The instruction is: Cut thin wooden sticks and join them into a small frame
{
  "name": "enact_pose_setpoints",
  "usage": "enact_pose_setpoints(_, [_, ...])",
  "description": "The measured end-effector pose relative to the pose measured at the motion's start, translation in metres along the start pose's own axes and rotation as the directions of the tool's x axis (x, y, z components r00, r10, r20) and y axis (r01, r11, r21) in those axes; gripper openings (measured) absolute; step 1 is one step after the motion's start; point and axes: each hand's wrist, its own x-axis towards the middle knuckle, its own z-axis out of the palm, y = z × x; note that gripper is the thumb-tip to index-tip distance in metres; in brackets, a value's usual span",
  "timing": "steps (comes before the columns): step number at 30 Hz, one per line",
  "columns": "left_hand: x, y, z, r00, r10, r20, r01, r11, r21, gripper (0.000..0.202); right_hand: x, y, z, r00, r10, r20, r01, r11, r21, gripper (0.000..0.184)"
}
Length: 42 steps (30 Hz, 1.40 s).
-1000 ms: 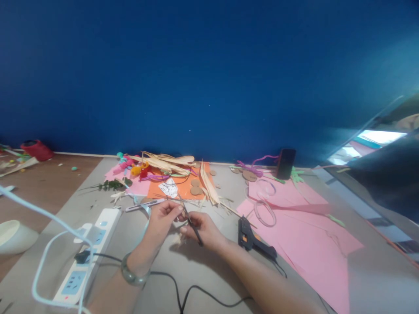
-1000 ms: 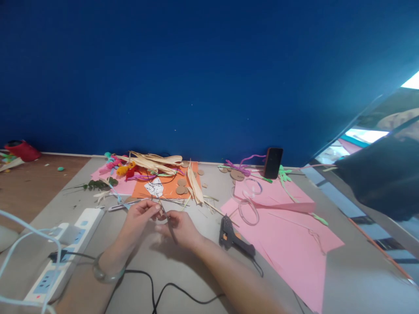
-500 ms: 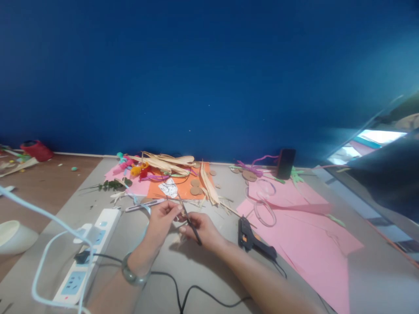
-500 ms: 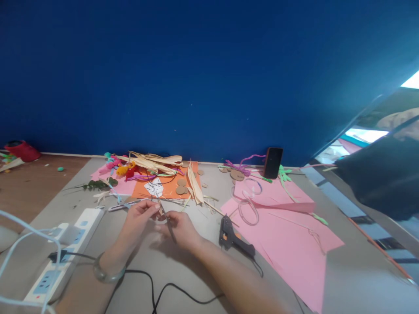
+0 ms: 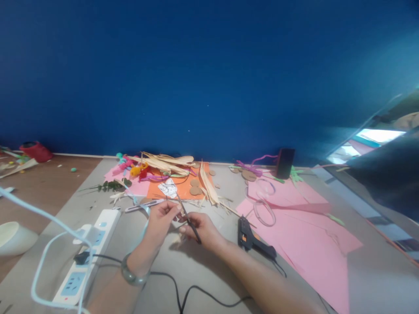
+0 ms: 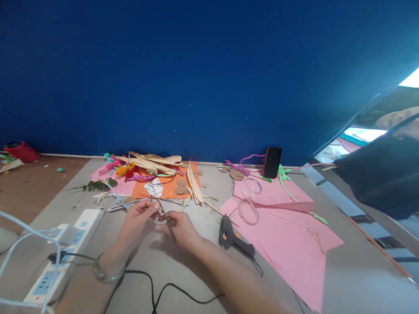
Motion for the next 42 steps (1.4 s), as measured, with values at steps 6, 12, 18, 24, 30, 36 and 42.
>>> enact_pose_setpoints(6, [0.0,0.001,0.0,1.0,0.003,-0.018,-0.003,1.0,0.007,0.019,-0.001,-0.003,0.0,1.0,-0.003,-0.016,0.002,0.999,-0.032,0.042])
enact_pose_setpoints(12, [0.001,-0.002,-0.002,1.0,-0.008,0.015,0.008,1.0,-0.007,0.02,0.0,-0.008,-0.003,0.991,-0.054,-0.12,0.057,0.998,0.021,0.041])
enact_pose_setpoints(18, [0.003,-0.008,0.0,0.983,-0.143,0.119,0.151,0.987,-0.063,0.022,0.001,-0.011,-0.014,0.95,-0.156,-0.27,0.192,0.975,0.111,0.042])
enact_pose_setpoints(24, [-0.002,-0.003,0.001,0.914,-0.251,0.318,0.333,0.912,-0.239,0.024,0.0,-0.008,-0.017,0.954,-0.201,-0.225,0.251,0.942,0.224,0.043])
enact_pose_setpoints(30, [-0.004,-0.005,0.0,0.855,-0.253,0.453,0.413,0.86,-0.299,0.024,0.0,-0.009,-0.016,0.976,-0.175,-0.128,0.206,0.932,0.297,0.043])
enact_pose_setpoints(36, [-0.004,-0.008,0.0,0.872,-0.231,0.431,0.357,0.903,-0.238,0.019,0.003,-0.006,-0.018,0.972,-0.16,-0.17,0.201,0.946,0.256,0.041])
enact_pose_setpoints(42, [-0.002,-0.011,-0.001,0.895,-0.239,0.376,0.345,0.906,-0.245,0.019,0.002,-0.007,-0.017,0.975,-0.15,-0.161,0.184,0.958,0.219,0.041])
